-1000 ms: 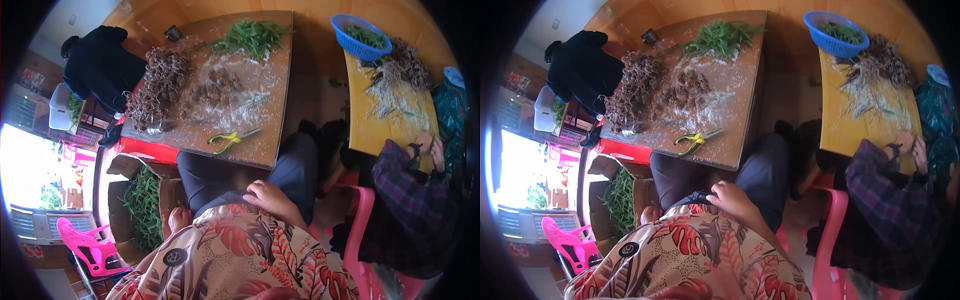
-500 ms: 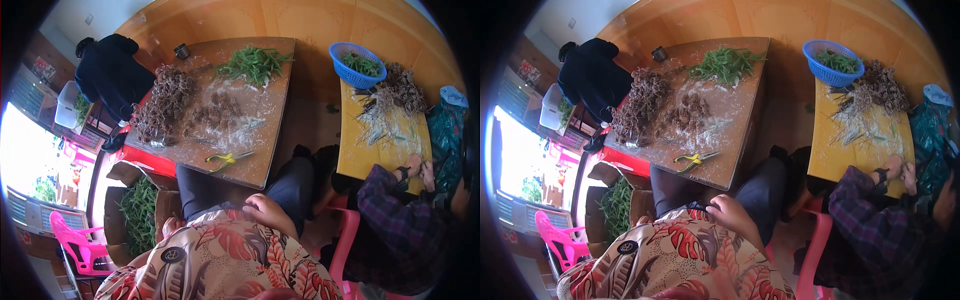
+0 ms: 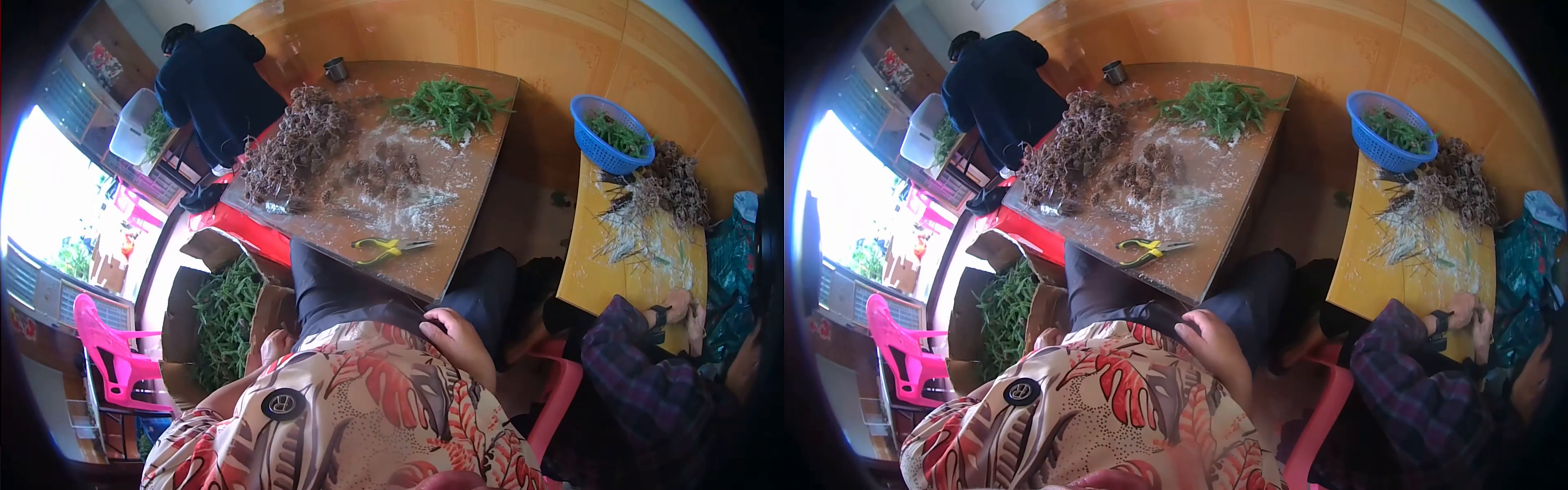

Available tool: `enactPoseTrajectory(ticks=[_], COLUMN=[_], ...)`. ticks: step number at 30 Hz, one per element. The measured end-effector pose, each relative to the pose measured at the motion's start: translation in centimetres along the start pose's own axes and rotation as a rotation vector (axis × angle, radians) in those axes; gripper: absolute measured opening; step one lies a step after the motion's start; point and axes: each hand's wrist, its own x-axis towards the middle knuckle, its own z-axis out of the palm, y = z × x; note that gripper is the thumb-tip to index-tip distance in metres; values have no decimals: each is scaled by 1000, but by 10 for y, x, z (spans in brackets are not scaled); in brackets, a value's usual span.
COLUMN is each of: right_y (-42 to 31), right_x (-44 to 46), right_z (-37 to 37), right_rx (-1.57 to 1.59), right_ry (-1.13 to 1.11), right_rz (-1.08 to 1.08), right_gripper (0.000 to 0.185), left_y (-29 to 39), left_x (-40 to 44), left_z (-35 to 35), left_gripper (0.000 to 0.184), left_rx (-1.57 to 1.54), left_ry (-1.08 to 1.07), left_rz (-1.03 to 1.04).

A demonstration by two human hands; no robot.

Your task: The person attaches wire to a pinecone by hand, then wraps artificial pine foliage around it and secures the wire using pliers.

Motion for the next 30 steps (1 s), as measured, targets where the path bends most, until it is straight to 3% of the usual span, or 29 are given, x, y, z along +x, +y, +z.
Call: enactPoseTrajectory(ticks=[5, 10, 18, 25, 30], right_y=[6, 5, 9, 6, 5], right_x=[-1, 0, 5, 8, 7], right_z=[-7, -3, 3, 6, 3], right_rx=[-148, -153, -146, 90, 92], right_ry=[58, 73, 55, -121, -139], right_rz=[43, 22, 31, -38, -50], right_gripper=[36, 33, 31, 32, 34], left_y=[12, 25, 28, 38, 38], left_x=[6, -1, -3, -5, -5], left_z=[-7, -16, -19, -28, -25], left_gripper=[18, 19, 21, 22, 22], left_rx=[19, 27, 10, 10, 28], left_ry=[0, -43, -9, -28, -10], left_rz=[28, -62, 7, 4, -26])
